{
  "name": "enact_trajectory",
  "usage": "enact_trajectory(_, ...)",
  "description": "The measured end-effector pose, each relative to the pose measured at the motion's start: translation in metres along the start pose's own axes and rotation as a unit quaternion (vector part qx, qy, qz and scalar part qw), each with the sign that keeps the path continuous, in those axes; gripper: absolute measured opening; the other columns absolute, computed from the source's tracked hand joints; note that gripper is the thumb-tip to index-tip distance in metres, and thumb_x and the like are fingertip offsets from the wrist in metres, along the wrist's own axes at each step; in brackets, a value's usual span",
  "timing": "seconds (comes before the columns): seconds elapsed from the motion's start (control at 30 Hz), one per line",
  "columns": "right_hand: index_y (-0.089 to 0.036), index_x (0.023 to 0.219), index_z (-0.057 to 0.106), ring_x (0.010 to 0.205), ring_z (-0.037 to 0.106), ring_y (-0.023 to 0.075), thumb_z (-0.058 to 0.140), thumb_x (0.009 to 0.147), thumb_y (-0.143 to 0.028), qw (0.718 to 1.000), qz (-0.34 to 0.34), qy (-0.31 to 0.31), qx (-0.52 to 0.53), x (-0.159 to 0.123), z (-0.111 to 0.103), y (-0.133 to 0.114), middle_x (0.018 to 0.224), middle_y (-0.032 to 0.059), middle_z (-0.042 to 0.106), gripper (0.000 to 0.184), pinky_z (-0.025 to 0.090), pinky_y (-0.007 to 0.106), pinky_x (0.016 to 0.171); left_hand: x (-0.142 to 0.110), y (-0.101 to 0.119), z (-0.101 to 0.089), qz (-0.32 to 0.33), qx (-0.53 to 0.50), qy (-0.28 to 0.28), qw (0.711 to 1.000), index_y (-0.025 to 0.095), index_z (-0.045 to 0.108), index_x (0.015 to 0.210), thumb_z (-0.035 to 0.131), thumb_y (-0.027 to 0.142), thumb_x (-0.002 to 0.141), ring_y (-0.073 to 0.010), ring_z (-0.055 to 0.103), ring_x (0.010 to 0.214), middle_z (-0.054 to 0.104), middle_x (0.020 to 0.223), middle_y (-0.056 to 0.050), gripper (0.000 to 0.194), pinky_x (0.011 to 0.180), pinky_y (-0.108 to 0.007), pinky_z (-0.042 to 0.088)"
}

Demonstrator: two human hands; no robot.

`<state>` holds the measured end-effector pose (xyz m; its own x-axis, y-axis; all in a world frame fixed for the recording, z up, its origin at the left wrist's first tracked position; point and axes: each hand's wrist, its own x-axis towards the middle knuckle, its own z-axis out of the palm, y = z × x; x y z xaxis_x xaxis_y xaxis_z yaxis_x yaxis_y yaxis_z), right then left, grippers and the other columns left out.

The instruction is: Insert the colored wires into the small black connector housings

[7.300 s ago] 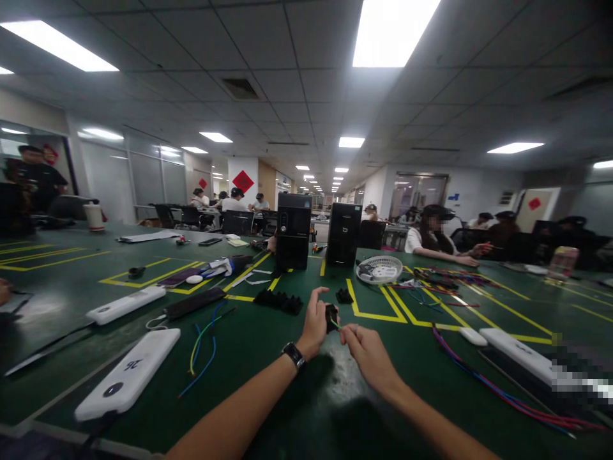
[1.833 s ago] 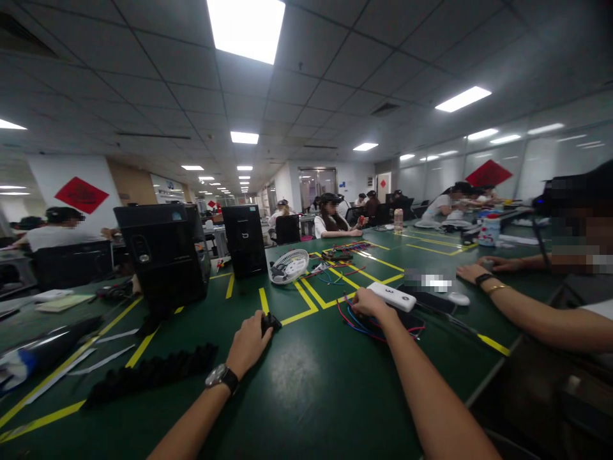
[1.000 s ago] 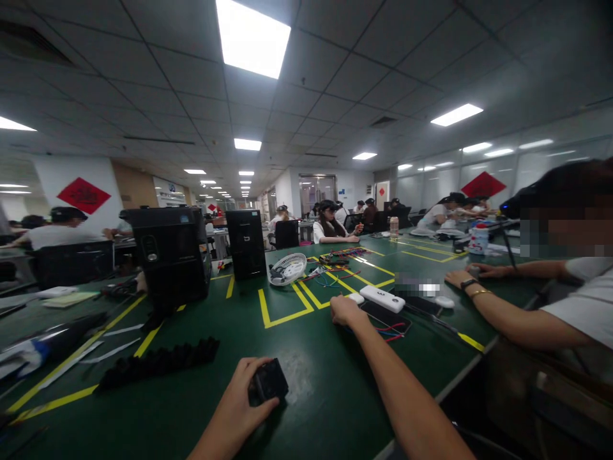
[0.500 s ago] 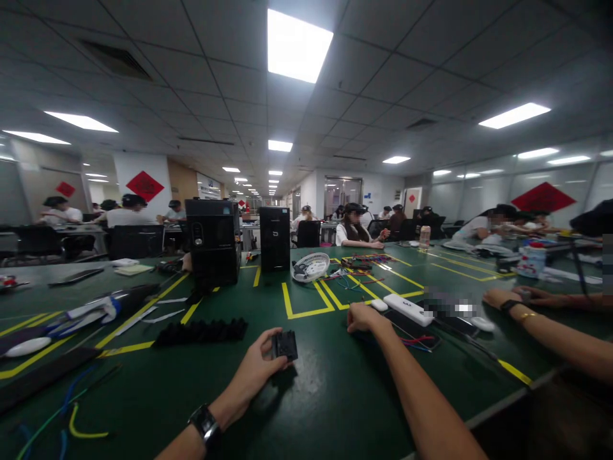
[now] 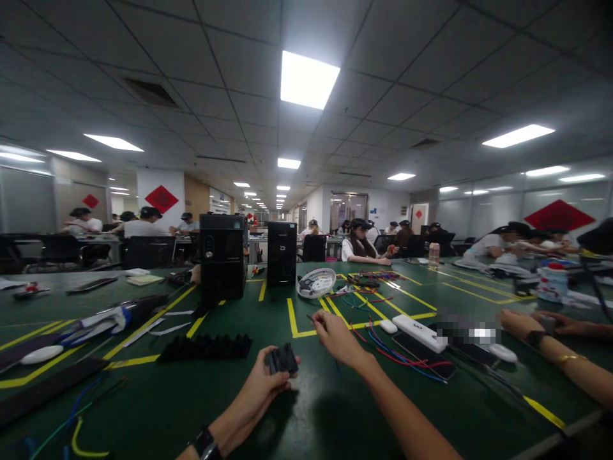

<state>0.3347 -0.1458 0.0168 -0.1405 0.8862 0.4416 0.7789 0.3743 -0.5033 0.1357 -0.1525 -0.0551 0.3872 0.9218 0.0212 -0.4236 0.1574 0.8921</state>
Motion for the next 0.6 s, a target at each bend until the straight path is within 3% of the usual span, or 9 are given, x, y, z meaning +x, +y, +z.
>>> enact_trajectory(0.1,-0.018,0.088,0.048,0.037,0.044,0.0061,0.040,0.090,-0.037,0.969,0.044,-0.044,0.237,0.000,0.015,-0.010,0.065,-0.0043,0.053,0.020,0.030,0.019,0.038,-0.002,0.004,0.002,0.007,-0.030,-0.003,1.000,0.024,0.025,0.125,0.071,0.011,0.062,-0.0200,0.066,0.091,0.060,0.116,-0.013,0.080,0.082,-0.032,0.047)
enact_trajectory(0.23,-0.017,0.088,0.046,0.031,0.037,0.0025,0.050,0.082,-0.051,0.909,0.051,-0.091,0.404,-0.004,0.033,-0.021,0.065,-0.0063,0.052,0.034,0.021,0.016,0.031,0.002,0.005,0.000,0.025,-0.080,-0.013,0.996,0.023,0.032,0.123,0.067,0.004,0.057,-0.0193,0.064,0.093,0.061,0.108,-0.008,0.077,0.090,-0.034,0.044)
enact_trajectory(0.4,-0.018,0.087,0.044,0.030,0.037,0.0029,0.052,0.081,-0.052,0.890,0.040,-0.139,0.433,-0.014,0.055,-0.028,0.061,-0.0064,0.055,0.036,0.023,0.016,0.030,0.013,0.000,-0.007,0.060,-0.123,-0.041,0.990,0.020,0.040,0.115,0.055,0.005,0.059,-0.0136,0.062,0.075,0.061,0.089,-0.003,0.061,0.084,-0.034,0.046)
enact_trajectory(0.6,-0.019,0.088,0.042,0.029,0.038,0.0033,0.053,0.078,-0.056,0.889,0.045,-0.137,0.434,-0.016,0.067,-0.024,0.059,-0.0077,0.053,0.040,0.022,0.015,0.029,0.017,0.000,-0.010,0.053,-0.132,-0.011,0.990,0.022,0.043,0.114,0.056,0.010,0.061,-0.0155,0.061,0.075,0.058,0.103,-0.007,0.056,0.077,-0.034,0.047)
